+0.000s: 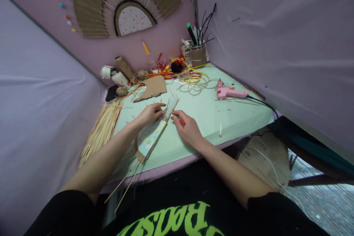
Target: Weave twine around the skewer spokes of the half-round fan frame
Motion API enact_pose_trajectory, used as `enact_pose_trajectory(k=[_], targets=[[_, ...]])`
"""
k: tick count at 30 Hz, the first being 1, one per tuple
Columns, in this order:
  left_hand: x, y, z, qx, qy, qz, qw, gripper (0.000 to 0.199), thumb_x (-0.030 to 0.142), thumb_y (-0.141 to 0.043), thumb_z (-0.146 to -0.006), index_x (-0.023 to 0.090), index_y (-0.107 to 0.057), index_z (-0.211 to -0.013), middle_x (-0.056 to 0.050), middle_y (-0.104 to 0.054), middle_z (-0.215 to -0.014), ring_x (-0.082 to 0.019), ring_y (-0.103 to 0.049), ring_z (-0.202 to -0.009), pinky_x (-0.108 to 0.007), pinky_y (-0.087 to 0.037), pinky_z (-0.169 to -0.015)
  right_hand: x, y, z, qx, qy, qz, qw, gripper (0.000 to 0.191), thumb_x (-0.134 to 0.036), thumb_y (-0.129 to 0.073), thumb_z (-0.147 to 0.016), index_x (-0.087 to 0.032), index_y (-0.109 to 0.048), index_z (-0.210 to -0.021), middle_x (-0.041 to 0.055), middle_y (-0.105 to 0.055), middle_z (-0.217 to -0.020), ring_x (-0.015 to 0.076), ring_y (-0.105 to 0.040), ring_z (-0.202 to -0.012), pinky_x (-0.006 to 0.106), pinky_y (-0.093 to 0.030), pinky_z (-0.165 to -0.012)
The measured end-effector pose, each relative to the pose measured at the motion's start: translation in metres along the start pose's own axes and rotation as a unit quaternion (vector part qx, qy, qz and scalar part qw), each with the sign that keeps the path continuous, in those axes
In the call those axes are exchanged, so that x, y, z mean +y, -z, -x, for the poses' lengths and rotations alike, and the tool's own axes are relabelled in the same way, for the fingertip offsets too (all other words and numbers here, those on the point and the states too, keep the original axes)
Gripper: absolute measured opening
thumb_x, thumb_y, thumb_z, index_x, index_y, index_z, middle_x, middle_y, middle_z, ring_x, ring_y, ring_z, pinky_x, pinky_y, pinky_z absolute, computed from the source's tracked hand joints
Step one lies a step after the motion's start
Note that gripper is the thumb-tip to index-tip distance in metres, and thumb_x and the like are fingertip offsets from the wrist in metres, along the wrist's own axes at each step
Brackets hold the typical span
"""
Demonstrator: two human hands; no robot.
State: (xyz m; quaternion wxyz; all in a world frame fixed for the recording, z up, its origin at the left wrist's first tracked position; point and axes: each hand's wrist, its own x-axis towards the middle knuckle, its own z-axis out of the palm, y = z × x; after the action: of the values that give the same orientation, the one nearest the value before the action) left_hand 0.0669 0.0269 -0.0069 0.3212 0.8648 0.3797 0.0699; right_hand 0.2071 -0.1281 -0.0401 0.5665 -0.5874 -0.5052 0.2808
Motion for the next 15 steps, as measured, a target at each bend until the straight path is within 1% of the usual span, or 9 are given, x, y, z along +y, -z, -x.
enact_pose_trajectory(k=[5, 9, 15], targets=[[0.0001, -0.0017, -0.0027, 0.0, 0.007, 0.017, 1.0, 0.045, 0.017, -0.054, -0.084, 0.011, -0.056, -0.128, 0.002, -0.063, -0.065, -0.011, -0.056, -0.056, -0.021, -0.043, -0.061, -0.0013, 0.0005, -0.0006, 0.006, -0.002, -0.013, 1.0, 0.022, -0.037, -0.047, -0.092, -0.024, -0.06, -0.104, 0.0043, -0.072, -0.1, 0.0193, -0.068, -0.091, 0.032, -0.048, -0.084], [0.0001, -0.002, -0.0029, -0.007, 0.006, 0.028, 1.0, 0.044, 0.018, -0.055, -0.084, 0.011, -0.056, -0.127, 0.002, -0.063, -0.065, -0.01, -0.056, -0.056, -0.021, -0.043, -0.059, -0.0018, 0.0008, -0.0005, 0.006, -0.004, -0.013, 1.0, 0.022, -0.037, -0.047, -0.092, -0.024, -0.06, -0.104, 0.0043, -0.072, -0.102, 0.0194, -0.068, -0.092, 0.032, -0.049, -0.084], [0.0017, -0.0023, -0.0014, -0.006, -0.002, 0.029, 1.0, 0.043, 0.015, -0.055, -0.083, 0.009, -0.056, -0.126, 0.001, -0.062, -0.064, -0.01, -0.055, -0.055, -0.022, -0.043, -0.059, -0.0001, 0.0009, -0.0006, 0.004, -0.002, -0.016, 1.0, 0.023, -0.038, -0.047, -0.092, -0.023, -0.06, -0.104, 0.0045, -0.072, -0.101, 0.0197, -0.068, -0.093, 0.032, -0.049, -0.084]])
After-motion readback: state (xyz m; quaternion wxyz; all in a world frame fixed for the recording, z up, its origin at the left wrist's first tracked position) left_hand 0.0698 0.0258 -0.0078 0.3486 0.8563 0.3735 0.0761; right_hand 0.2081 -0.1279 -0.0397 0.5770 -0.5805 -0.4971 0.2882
